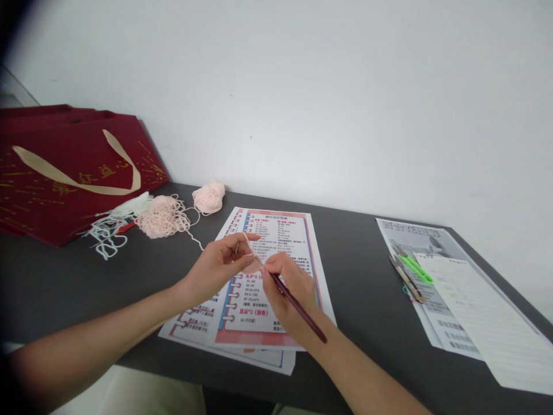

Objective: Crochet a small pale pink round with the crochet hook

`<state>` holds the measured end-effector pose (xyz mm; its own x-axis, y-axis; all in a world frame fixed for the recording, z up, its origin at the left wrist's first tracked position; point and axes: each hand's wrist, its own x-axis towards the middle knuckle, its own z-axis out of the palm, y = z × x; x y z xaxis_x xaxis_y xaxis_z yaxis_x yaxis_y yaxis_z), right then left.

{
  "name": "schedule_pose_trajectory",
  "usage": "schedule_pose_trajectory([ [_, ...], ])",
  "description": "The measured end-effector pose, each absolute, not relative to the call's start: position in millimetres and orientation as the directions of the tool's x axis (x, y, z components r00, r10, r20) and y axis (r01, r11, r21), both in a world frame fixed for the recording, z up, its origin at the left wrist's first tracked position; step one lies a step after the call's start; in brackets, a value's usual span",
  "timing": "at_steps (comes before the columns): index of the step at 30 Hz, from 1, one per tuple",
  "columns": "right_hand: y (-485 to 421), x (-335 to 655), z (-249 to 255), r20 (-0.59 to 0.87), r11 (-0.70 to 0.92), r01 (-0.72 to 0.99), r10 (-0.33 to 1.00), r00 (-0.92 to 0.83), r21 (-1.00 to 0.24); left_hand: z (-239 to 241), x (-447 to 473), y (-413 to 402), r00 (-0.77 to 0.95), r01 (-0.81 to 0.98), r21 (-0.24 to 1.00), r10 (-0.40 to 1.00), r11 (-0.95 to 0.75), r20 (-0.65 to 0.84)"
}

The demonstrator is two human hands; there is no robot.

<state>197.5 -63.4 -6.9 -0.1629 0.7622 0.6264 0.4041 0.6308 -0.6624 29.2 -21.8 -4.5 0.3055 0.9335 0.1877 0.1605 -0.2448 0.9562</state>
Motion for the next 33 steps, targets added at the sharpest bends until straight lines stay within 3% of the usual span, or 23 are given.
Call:
schedule_pose_trajectory([
  [2, -63.8, 193.9, -9.3, 0.662, 0.662, 0.411, 0.731, -0.167, -0.627, -5.6, 30.3, -23.4, 0.271, 0.205, 0.942, 0.940, -0.267, 0.207],
  [7, -61.0, 187.4, -14.1, 0.418, 0.412, 0.226, 0.908, -0.025, -0.883, -3.0, 30.9, -26.7, 0.214, 0.320, 0.889, 0.939, -0.329, 0.270],
  [9, -60.7, 186.2, -16.6, 0.393, 0.386, 0.201, 0.920, -0.009, -0.900, -1.9, 30.4, -26.8, 0.203, 0.352, 0.869, 0.935, -0.347, 0.291],
  [11, -61.3, 185.8, -19.9, 0.517, 0.506, 0.295, 0.855, -0.043, -0.811, -0.9, 30.1, -26.6, 0.197, 0.377, 0.854, 0.932, -0.359, 0.305],
  [13, -61.8, 186.3, -23.5, 0.664, 0.658, 0.393, 0.734, -0.142, -0.643, 0.3, 30.1, -26.6, 0.194, 0.397, 0.843, 0.931, -0.362, 0.309],
  [15, -61.3, 187.4, -26.4, 0.715, 0.739, 0.426, 0.651, -0.254, -0.522, 1.5, 30.5, -27.6, 0.205, 0.413, 0.836, 0.931, -0.361, 0.301],
  [22, -52.4, 192.8, -26.2, 0.677, 0.728, 0.409, 0.676, -0.291, -0.551, 1.3, 31.9, -31.7, 0.297, 0.377, 0.843, 0.912, -0.383, 0.281],
  [25, -49.4, 196.5, -25.3, 0.708, 0.785, 0.398, 0.609, -0.358, -0.474, -0.5, 32.5, -28.8, 0.295, 0.231, 0.934, 0.935, -0.271, 0.198],
  [28, -46.4, 200.9, -26.9, 0.737, 0.835, 0.394, 0.535, -0.414, -0.385, -0.3, 33.0, -25.1, 0.347, -0.052, 0.998, 0.937, -0.020, 0.037],
  [33, -45.2, 203.2, -25.6, 0.749, 0.868, 0.443, 0.446, -0.491, -0.226, 3.7, 32.9, -23.3, 0.471, -0.295, 0.888, 0.862, 0.354, -0.187],
])
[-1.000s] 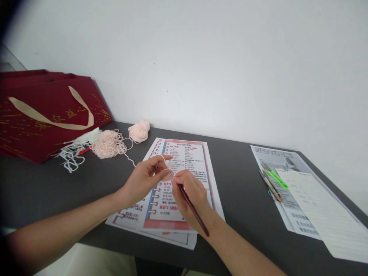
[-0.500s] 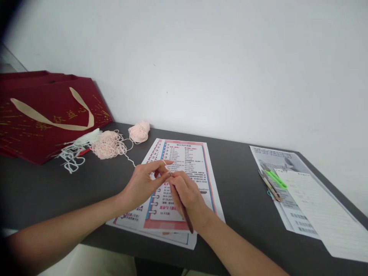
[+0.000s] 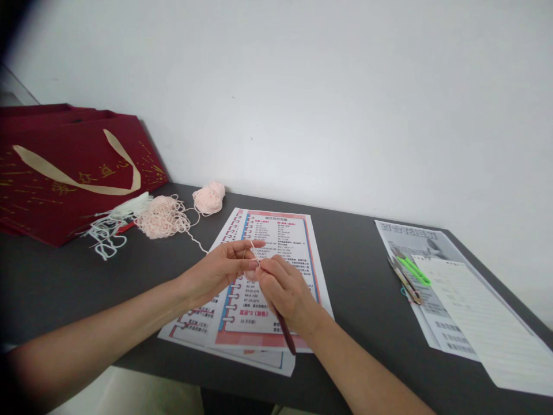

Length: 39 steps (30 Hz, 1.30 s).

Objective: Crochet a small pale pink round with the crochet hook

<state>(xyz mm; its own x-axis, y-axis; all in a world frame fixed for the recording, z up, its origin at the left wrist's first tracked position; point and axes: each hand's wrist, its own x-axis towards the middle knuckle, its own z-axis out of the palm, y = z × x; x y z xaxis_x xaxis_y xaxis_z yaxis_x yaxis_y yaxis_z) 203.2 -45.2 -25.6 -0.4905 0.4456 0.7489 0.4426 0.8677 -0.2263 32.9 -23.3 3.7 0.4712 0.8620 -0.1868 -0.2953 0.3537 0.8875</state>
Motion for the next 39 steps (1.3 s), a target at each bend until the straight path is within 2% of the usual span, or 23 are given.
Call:
schedule_pose_trajectory([
  [2, -48.0, 200.4, -22.6, 0.726, 0.844, 0.511, 0.454, -0.516, -0.164, 3.3, 33.5, -23.9, 0.473, -0.314, 0.863, 0.853, 0.396, -0.219],
  [4, -52.2, 196.1, -19.9, 0.696, 0.793, 0.587, 0.513, -0.503, -0.161, 1.1, 34.6, -24.5, 0.430, -0.297, 0.889, 0.880, 0.349, -0.201],
  [7, -58.2, 189.7, -18.4, 0.676, 0.748, 0.567, 0.617, -0.403, -0.344, -3.0, 36.1, -24.3, 0.357, -0.198, 0.967, 0.930, 0.161, -0.082],
  [11, -62.8, 185.1, -18.3, 0.640, 0.623, 0.454, 0.756, -0.139, -0.637, -4.7, 34.5, -21.9, 0.304, -0.036, 0.997, 0.949, -0.070, 0.078],
  [14, -62.3, 183.4, -15.8, 0.479, 0.457, 0.250, 0.877, 0.031, -0.854, -2.3, 31.1, -21.0, 0.260, 0.097, 0.975, 0.951, -0.200, 0.169],
  [16, -59.7, 182.4, -12.8, 0.352, 0.349, 0.058, 0.934, 0.066, -0.936, 0.1, 29.1, -21.9, 0.249, 0.216, 0.927, 0.935, -0.307, 0.252],
  [19, -54.8, 182.2, -7.4, 0.154, 0.159, -0.240, 0.987, 0.042, -0.958, 3.0, 27.5, -23.7, 0.267, 0.366, 0.816, 0.891, -0.447, 0.368],
  [21, -53.3, 183.9, -4.8, 0.095, 0.096, -0.288, 0.995, 0.018, -0.953, 4.2, 27.2, -23.9, 0.290, 0.407, 0.778, 0.875, -0.479, 0.387],
  [22, -53.6, 185.3, -4.1, 0.107, 0.107, -0.231, 0.994, 0.014, -0.967, 4.7, 27.1, -23.6, 0.298, 0.416, 0.774, 0.875, -0.478, 0.380],
  [24, -56.0, 189.2, -4.3, 0.226, 0.226, 0.005, 0.974, 0.008, -0.974, 6.1, 26.5, -22.3, 0.301, 0.420, 0.780, 0.882, -0.464, 0.362],
  [26, -59.1, 193.6, -5.6, 0.397, 0.399, 0.249, 0.916, -0.059, -0.883, 7.5, 25.3, -20.5, 0.294, 0.409, 0.794, 0.889, -0.450, 0.352],
  [28, -60.5, 197.6, -6.9, 0.495, 0.507, 0.353, 0.859, -0.132, -0.786, 8.4, 23.6, -18.5, 0.289, 0.391, 0.811, 0.895, -0.434, 0.340],
  [29, -60.0, 199.3, -7.1, 0.498, 0.515, 0.354, 0.855, -0.145, -0.780, 8.4, 22.9, -17.3, 0.291, 0.380, 0.822, 0.898, -0.424, 0.329],
  [31, -56.4, 201.7, -6.1, 0.430, 0.445, 0.254, 0.895, -0.117, -0.859, 7.7, 21.9, -14.8, 0.306, 0.341, 0.854, 0.906, -0.392, 0.293],
  [34, -48.8, 201.2, -2.4, 0.225, 0.217, -0.103, 0.971, -0.077, -0.971, 7.0, 22.6, -12.1, 0.335, 0.203, 0.933, 0.917, -0.296, 0.218],
  [36, -45.6, 197.8, -0.4, 0.112, 0.073, -0.316, 0.988, -0.105, -0.946, 7.4, 24.6, -12.3, 0.355, 0.072, 0.981, 0.924, -0.180, 0.143],
  [39, -45.4, 191.1, -1.0, 0.040, -0.029, -0.446, 0.989, -0.144, -0.895, 7.4, 28.2, -15.4, 0.394, -0.087, 0.996, 0.919, 0.000, 0.034],
])
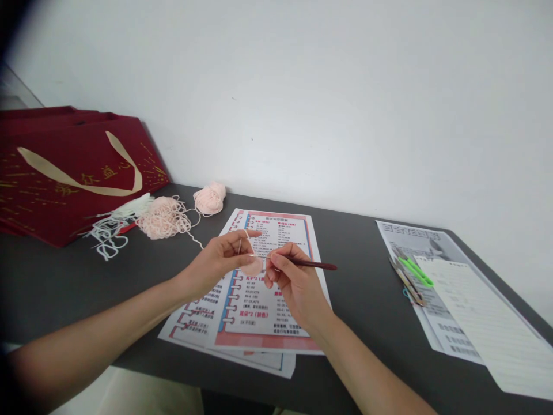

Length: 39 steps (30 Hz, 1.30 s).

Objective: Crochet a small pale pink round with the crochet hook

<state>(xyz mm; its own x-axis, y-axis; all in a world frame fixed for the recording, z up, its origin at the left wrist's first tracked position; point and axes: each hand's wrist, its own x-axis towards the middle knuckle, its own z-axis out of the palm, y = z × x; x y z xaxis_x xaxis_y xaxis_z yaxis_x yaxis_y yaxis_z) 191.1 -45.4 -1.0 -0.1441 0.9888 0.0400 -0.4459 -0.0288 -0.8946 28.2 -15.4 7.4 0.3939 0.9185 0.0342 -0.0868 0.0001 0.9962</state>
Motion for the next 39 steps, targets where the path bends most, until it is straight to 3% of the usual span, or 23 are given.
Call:
schedule_pose_trajectory([
  [3, -48.7, 187.7, -6.7, 0.097, 0.046, -0.380, 0.989, -0.115, -0.924, 4.0, 30.5, -19.1, 0.409, -0.169, 0.982, 0.913, 0.083, -0.007],
  [6, -52.3, 189.8, -14.8, 0.324, 0.323, -0.031, 0.942, -0.083, -0.946, -0.2, 31.8, -21.7, 0.413, -0.217, 0.967, 0.910, 0.135, -0.034],
  [8, -53.8, 192.3, -18.9, 0.553, 0.575, 0.285, 0.817, -0.161, -0.766, -0.6, 32.7, -23.1, 0.427, -0.239, 0.954, 0.902, 0.183, -0.066],
  [10, -54.8, 194.1, -20.8, 0.688, 0.724, 0.493, 0.662, -0.298, -0.483, 1.1, 33.5, -24.3, 0.434, -0.262, 0.935, 0.894, 0.238, -0.106],
  [12, -55.6, 194.7, -20.7, 0.728, 0.761, 0.590, 0.562, -0.392, -0.269, 3.7, 33.6, -24.9, 0.454, -0.299, 0.903, 0.878, 0.309, -0.150],
  [14, -56.6, 194.5, -20.0, 0.744, 0.767, 0.612, 0.522, -0.417, -0.194, 5.7, 32.7, -24.6, 0.518, -0.350, 0.844, 0.834, 0.407, -0.188],
  [16, -57.5, 193.8, -19.2, 0.760, 0.800, 0.538, 0.518, -0.392, -0.267, 7.0, 31.0, -23.4, 0.599, -0.376, 0.778, 0.773, 0.503, -0.211],
  [18, -57.3, 193.2, -18.4, 0.739, 0.776, 0.411, 0.609, -0.289, -0.479, 8.3, 28.8, -21.1, 0.631, -0.372, 0.747, 0.741, 0.551, -0.232],
  [20, -55.4, 193.2, -17.4, 0.607, 0.625, 0.251, 0.780, -0.153, -0.739, 10.1, 26.4, -18.2, 0.612, -0.357, 0.759, 0.750, 0.545, -0.251],
  [22, -52.0, 194.3, -16.3, 0.444, 0.451, 0.043, 0.889, -0.113, -0.892, 12.1, 23.7, -14.8, 0.579, -0.344, 0.785, 0.775, 0.515, -0.254],
  [25, -47.0, 197.2, -14.4, 0.350, 0.329, -0.182, 0.932, -0.098, -0.926, 13.9, 19.5, -9.8, 0.553, -0.342, 0.819, 0.803, 0.462, -0.222],
  [27, -45.2, 199.1, -12.8, 0.331, 0.300, -0.241, 0.938, -0.100, -0.923, 13.8, 17.1, -7.1, 0.563, -0.339, 0.828, 0.802, 0.446, -0.201],
  [39, -40.6, 217.6, 1.6, 0.312, 0.264, -0.208, 0.918, -0.245, -0.942, 20.2, 6.1, -0.9, 0.717, -0.210, 0.819, 0.653, 0.535, -0.243],
])
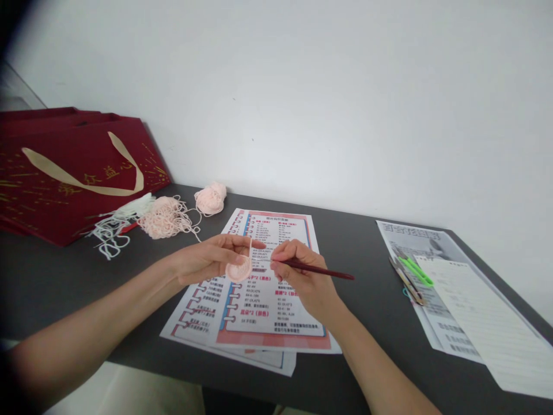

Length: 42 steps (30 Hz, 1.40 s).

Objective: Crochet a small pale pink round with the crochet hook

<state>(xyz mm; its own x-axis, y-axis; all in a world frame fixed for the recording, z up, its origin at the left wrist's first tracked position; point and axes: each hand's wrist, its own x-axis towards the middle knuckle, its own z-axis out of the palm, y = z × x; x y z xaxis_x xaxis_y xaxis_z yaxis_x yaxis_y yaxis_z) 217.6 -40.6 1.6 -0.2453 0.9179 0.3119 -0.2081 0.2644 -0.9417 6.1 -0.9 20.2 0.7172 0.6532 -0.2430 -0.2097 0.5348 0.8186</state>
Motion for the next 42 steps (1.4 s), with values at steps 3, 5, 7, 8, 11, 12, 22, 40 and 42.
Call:
schedule_pose_trajectory([
  [3, -39.7, 221.4, 5.0, 0.284, 0.215, -0.242, 0.909, -0.304, -0.946, 21.1, 2.6, 0.9, 0.756, -0.154, 0.822, 0.601, 0.549, -0.260],
  [5, -39.8, 222.3, 7.0, 0.267, 0.179, -0.268, 0.901, -0.342, -0.947, 21.2, 0.6, 1.8, 0.789, -0.117, 0.827, 0.557, 0.550, -0.259],
  [7, -39.9, 222.0, 8.7, 0.242, 0.130, -0.302, 0.897, -0.371, -0.944, 21.7, -0.3, 2.0, 0.817, -0.082, 0.831, 0.515, 0.550, -0.260],
  [8, -39.8, 221.4, 9.4, 0.226, 0.098, -0.327, 0.897, -0.380, -0.940, 22.3, -0.2, 1.8, 0.823, -0.068, 0.834, 0.503, 0.547, -0.263],
  [11, -39.1, 218.8, 9.4, 0.143, -0.035, -0.411, 0.908, -0.394, -0.911, 24.0, 3.0, -0.6, 0.795, -0.051, 0.878, 0.551, 0.476, -0.253],
  [12, -38.7, 217.7, 8.7, 0.110, -0.079, -0.436, 0.913, -0.393, -0.897, 23.9, 5.0, -1.9, 0.765, -0.060, 0.904, 0.601, 0.422, -0.230],
  [22, -42.4, 208.1, 3.8, 0.138, 0.035, -0.404, 0.964, -0.228, -0.914, 11.9, 24.0, -13.7, 0.422, -0.098, 0.995, 0.905, -0.008, 0.049],
  [40, -64.5, 191.6, -8.7, 0.553, 0.542, 0.384, 0.828, -0.093, -0.747, 0.2, 30.6, -22.1, 0.279, 0.105, 0.982, 0.952, -0.158, 0.123],
  [42, -65.8, 186.7, -10.9, 0.550, 0.528, 0.394, 0.832, -0.065, -0.752, -1.2, 32.1, -23.8, 0.246, 0.148, 0.973, 0.960, -0.174, 0.135],
])
